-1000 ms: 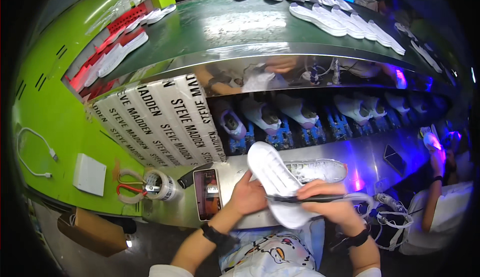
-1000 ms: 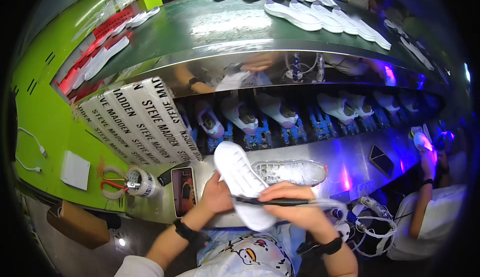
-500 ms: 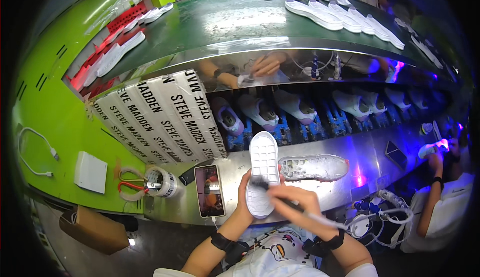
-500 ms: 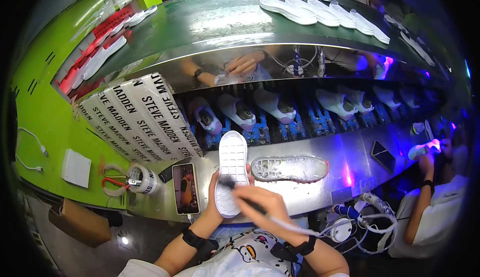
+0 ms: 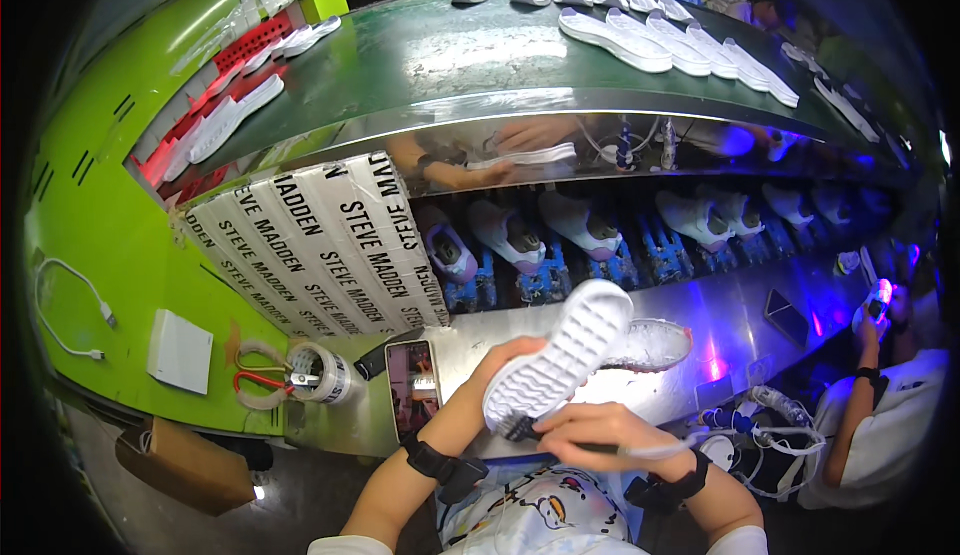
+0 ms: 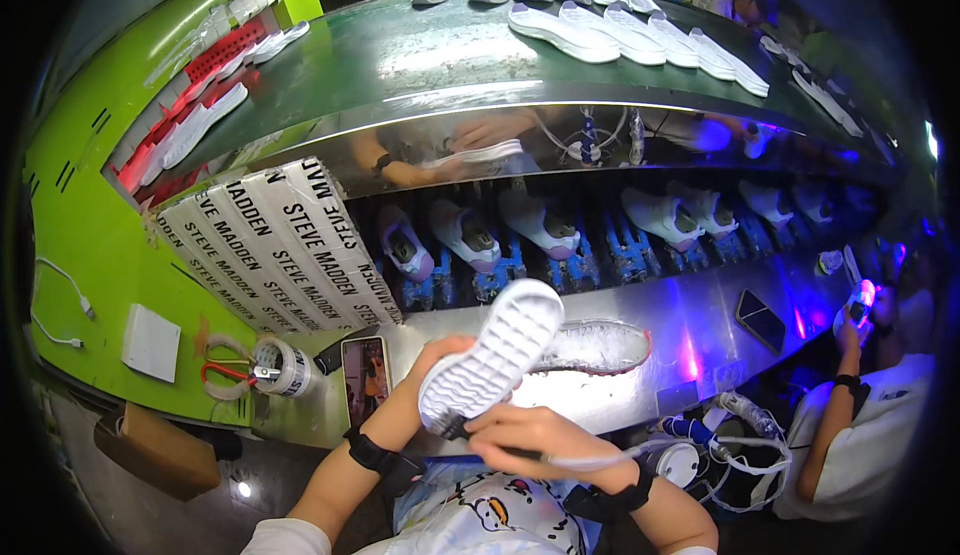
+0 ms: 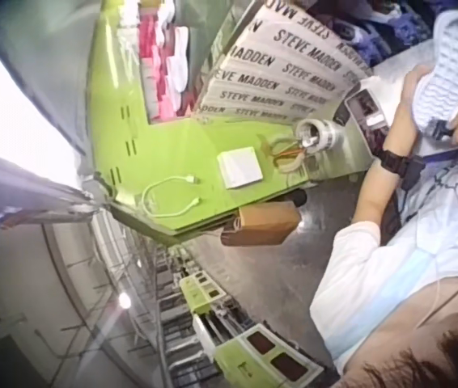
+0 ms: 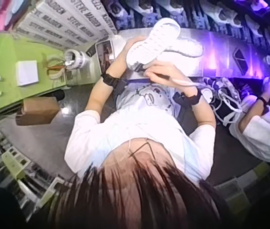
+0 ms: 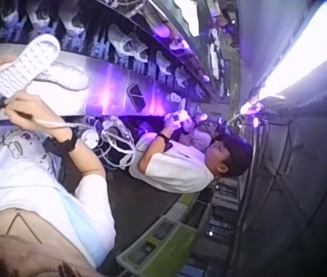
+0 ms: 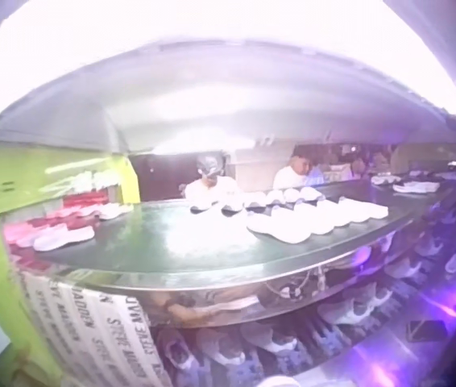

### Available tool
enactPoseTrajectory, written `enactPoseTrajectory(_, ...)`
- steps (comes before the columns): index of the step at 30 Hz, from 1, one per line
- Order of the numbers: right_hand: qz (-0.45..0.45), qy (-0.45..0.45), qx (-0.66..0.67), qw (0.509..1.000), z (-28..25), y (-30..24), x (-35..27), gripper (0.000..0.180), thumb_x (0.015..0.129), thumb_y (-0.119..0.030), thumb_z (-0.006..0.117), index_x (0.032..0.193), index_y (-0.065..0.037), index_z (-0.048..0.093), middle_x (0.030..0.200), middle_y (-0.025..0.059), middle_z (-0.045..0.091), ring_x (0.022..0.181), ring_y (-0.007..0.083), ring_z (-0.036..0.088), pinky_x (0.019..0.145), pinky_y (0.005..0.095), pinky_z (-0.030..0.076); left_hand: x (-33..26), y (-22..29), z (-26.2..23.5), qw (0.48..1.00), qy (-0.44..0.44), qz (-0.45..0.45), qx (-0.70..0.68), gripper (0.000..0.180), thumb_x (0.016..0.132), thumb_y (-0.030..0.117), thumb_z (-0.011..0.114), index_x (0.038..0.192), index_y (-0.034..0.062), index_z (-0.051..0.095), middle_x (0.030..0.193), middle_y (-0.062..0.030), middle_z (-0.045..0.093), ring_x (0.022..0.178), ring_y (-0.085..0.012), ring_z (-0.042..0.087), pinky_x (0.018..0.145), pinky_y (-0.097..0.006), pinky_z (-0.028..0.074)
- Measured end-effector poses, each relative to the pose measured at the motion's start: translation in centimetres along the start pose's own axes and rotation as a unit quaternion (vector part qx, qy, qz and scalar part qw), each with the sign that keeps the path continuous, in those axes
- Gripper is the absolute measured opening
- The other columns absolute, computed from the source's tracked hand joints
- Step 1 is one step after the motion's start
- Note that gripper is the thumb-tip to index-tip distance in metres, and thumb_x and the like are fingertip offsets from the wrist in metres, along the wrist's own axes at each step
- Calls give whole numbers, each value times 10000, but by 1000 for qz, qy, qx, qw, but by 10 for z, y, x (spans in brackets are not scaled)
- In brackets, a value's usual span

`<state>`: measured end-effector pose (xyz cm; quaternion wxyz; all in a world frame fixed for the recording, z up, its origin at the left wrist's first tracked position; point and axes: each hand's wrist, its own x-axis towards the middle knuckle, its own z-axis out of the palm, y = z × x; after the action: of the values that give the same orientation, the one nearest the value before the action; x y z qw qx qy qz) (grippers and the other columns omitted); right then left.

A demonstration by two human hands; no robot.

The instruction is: The person repeatedly picks up white shoes from a conveyor belt and scrubs the soles with a brush. The person holds the shoe in one hand and uses the brush in the other to clean the textured bottom surface. After scrubbing, the person places the shoe back onto the moving belt. The process is repeated continuously for multiple shoes.

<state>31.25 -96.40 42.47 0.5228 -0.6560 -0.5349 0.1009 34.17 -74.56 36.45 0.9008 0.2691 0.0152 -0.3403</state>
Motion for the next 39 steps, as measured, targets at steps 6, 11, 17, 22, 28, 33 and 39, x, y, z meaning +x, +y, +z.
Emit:
enactPoseTrajectory(6,-59,22,-68,996,-15,-17,4,111,823,-67,662,895,17,665,909,116,660,728,251,660,645,318,541,-49,2,105,895,86,158,407,357,932,218,526,1189,-25,584,1284,-131,537,1178,-175,528,986,-289,419)
enactPoseTrajectory(11,-16,4,-106,994,-23,-19,-18,93,818,-72,668,872,3,674,933,107,668,743,248,669,658,311,545,-5,21,56,941,74,-117,308,338,872,286,631,1060,9,678,1034,-90,666,901,-118,628,778,-227,479)
enactPoseTrajectory(17,53,30,-171,983,-39,3,-54,95,825,-43,628,881,12,683,935,121,676,681,236,679,658,318,545,7,14,39,899,140,-66,410,403,869,305,659,1090,-32,658,938,-92,690,758,-128,652,663,-234,509)
enactPoseTrajectory(22,-16,277,-160,947,-53,-27,-27,130,829,13,551,815,40,678,810,173,682,709,236,682,668,284,537,1,20,77,961,73,83,253,416,900,294,586,1150,-38,607,970,-149,683,804,-183,676,707,-270,550)
enactPoseTrajectory(28,-101,372,159,909,-48,-60,-42,232,936,-132,502,899,53,636,1018,187,635,788,240,624,706,316,505,-39,168,149,938,-261,181,-137,451,966,186,409,1301,-115,404,1249,-270,528,1095,-372,580,892,-400,538)
enactPoseTrajectory(33,-34,375,144,915,-46,-29,-42,242,953,-179,502,983,32,618,1042,171,634,793,215,633,677,311,522,-31,186,207,882,25,434,183,374,957,163,463,1216,-106,491,1166,-243,583,1039,-313,612,844,-332,553)
enactPoseTrajectory(39,31,460,176,870,-34,-36,-60,254,847,58,573,1095,7,592,1140,145,604,913,178,599,768,286,497,114,263,274,434,393,247,772,536,844,478,581,1082,3,649,1048,-192,657,996,-292,635,819,-361,496)
